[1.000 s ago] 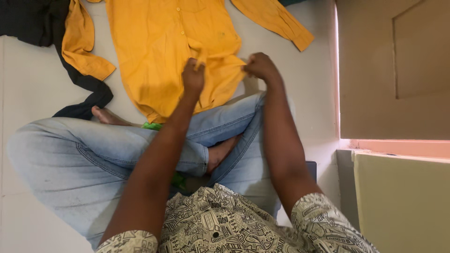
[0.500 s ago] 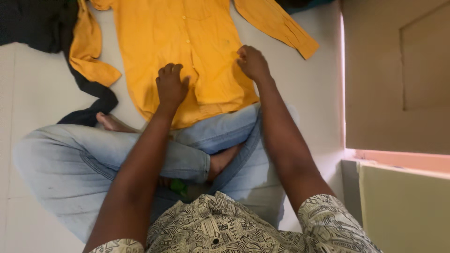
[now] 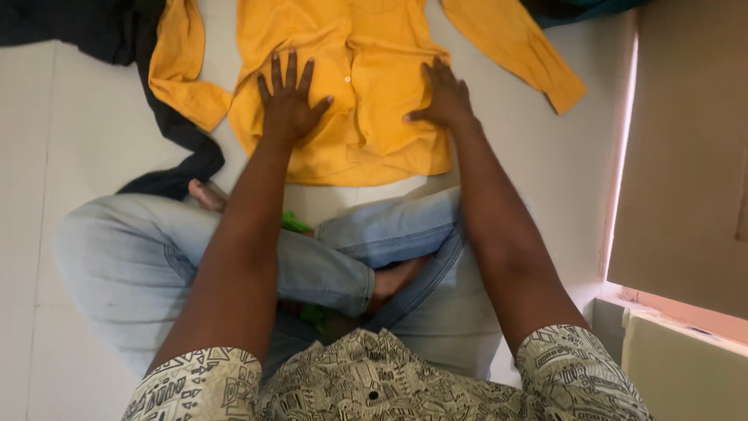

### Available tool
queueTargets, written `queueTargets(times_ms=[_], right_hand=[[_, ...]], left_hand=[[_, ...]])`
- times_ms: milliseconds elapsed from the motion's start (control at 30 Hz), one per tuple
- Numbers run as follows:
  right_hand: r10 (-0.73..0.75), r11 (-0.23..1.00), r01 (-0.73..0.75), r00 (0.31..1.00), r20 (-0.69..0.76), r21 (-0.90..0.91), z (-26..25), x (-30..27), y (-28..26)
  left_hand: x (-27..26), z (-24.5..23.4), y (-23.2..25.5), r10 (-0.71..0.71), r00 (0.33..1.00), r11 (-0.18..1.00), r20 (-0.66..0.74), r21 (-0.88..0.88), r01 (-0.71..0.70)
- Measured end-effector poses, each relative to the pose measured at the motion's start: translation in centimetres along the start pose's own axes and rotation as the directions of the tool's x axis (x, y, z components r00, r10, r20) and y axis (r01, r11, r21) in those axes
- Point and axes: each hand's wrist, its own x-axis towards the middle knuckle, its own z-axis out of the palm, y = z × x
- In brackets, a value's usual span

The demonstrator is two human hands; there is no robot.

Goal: The person sits on the floor and lays out a yellow long-sleeved shirt. They smooth the fabric and then proceed to button the shirt from the bottom to the top. Finally, they flip the shirt over to show the back.

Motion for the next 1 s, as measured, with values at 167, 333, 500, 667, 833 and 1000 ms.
queueTargets(times_ms=[167,333,500,667,833,1000], right_hand=[[0.283,0.951,-0.232,0.920,-0.271,0.203,1.1,-0.6,4.8],[0.537,0.785,-0.537,0.838,0.092,0.308,0.7,-3.6,5.1],[0.377,0.504,-0.388,0.903,0.208,0.772,1.1,-5.8,5.8],[0.407,0.449,-0.341,0.901,0.151,0.826,0.8,-8.0,6.0],[0.367,0.929,-0.337,0.892,-0.265,0.152,-0.1,-8.7,4.0],[-0.172,0.966,0.235,0.894,-0.414,0.106,-1.5,-11.1,-4.5]], left_hand=[[0.1,1.3,-4.1,-0.032,0.998,0.990,-0.051,-0.137,0.024],[-3.2,-1.3,-7.3,-0.633,0.723,0.772,-0.277,-0.155,0.617],[-6.9,0.2,-9.4,-0.575,0.807,0.794,-0.135,-0.330,0.511],[-7.5,1.3,-9.4,-0.632,0.774,0.537,-0.034,-0.740,0.406],[-7.8,-0.6,-8.7,-0.684,0.508,0.072,0.524,-0.644,0.761],[-8.7,-2.0,-4.7,-0.744,0.414,0.140,0.525,-0.483,0.865]])
